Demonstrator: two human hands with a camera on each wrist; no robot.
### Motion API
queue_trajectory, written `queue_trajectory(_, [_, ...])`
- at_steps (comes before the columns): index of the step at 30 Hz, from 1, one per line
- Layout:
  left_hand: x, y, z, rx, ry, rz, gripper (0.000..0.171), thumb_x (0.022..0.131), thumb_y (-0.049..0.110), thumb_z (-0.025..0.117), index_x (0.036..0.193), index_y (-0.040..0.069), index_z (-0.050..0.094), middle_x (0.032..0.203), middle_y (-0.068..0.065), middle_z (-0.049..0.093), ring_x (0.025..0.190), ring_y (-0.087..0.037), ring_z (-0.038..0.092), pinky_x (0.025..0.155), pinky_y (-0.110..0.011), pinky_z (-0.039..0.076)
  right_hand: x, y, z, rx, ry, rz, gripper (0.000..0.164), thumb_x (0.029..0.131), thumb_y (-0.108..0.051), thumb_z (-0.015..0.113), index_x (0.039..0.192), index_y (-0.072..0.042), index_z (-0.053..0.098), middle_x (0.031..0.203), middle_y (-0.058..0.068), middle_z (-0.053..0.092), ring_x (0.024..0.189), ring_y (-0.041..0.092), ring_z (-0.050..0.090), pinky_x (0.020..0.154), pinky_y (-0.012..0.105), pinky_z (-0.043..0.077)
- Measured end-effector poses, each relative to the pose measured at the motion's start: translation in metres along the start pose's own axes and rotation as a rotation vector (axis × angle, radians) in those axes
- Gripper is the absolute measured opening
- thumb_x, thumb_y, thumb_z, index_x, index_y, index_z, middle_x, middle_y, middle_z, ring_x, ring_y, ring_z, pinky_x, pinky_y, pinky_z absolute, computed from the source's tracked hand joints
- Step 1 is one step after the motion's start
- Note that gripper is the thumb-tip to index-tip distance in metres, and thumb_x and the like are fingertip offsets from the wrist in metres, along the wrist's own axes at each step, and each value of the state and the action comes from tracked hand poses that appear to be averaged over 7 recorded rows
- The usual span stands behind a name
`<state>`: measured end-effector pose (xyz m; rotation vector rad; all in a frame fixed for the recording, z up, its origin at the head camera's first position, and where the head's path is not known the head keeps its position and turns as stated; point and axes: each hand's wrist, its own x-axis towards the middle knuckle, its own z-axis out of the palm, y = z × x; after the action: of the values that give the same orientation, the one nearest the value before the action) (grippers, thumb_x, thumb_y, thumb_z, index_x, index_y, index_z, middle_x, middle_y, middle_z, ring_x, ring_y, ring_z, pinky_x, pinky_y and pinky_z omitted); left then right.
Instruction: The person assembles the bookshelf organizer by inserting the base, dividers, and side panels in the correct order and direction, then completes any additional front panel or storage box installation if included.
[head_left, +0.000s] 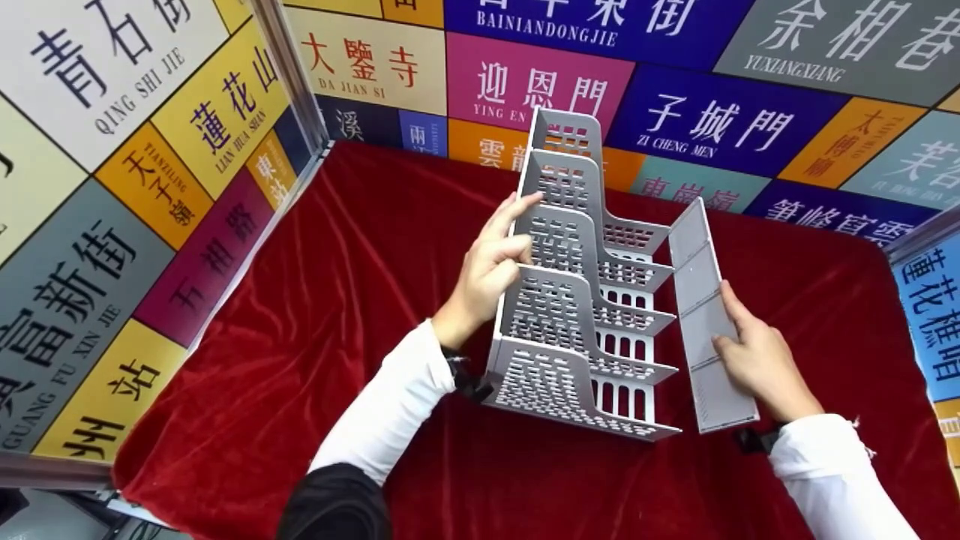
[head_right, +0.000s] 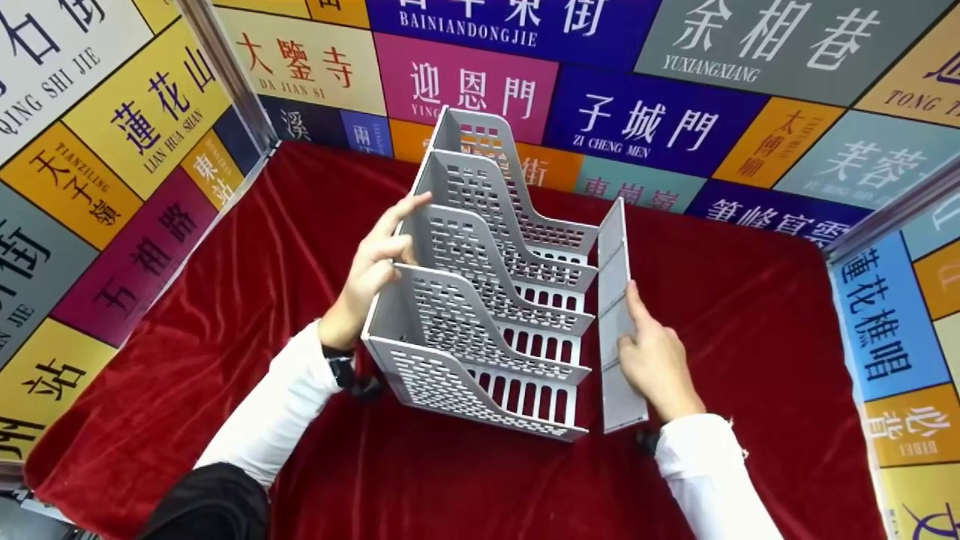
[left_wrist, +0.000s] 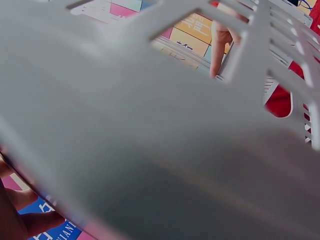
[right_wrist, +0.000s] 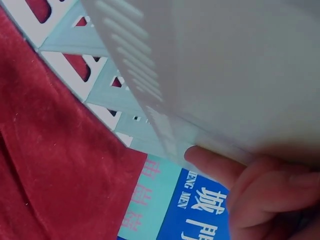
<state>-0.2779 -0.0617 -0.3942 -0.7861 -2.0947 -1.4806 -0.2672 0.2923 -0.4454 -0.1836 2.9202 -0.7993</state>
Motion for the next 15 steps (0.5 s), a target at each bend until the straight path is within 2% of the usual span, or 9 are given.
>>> queue_trajectory(5, [0.002, 0.015, -0.005, -0.008, -0.015, -0.047, 0.017, 0.062, 0.000, 0.031, 0.055, -0.001, 0.047, 0.133, -0.025, 0.042, 0.133, -0.040, 0.026, 0.115, -0.042, 0.015, 0.002, -0.005, -0.002, -0.025, -0.016, -0.025, 0.076, 0.083, -0.008, 0.050, 0.144, -0.025, 0.009, 0.131, 0.031, 0.038, 0.095, 0.044, 0.053, 0.074, 0.054, 0.041])
queue_trajectory(15, [0.002, 0.015, -0.005, -0.004, -0.016, -0.067, 0.019, 0.063, 0.003, 0.031, 0.056, -0.001, 0.048, 0.135, -0.023, 0.042, 0.134, -0.037, 0.025, 0.115, -0.041, 0.015, 0.009, -0.014, -0.016, 0.014, -0.094, 0.000, 0.076, 0.083, -0.008, 0.049, 0.144, -0.024, 0.006, 0.137, 0.030, 0.030, 0.112, 0.047, 0.043, 0.084, 0.059, 0.038])
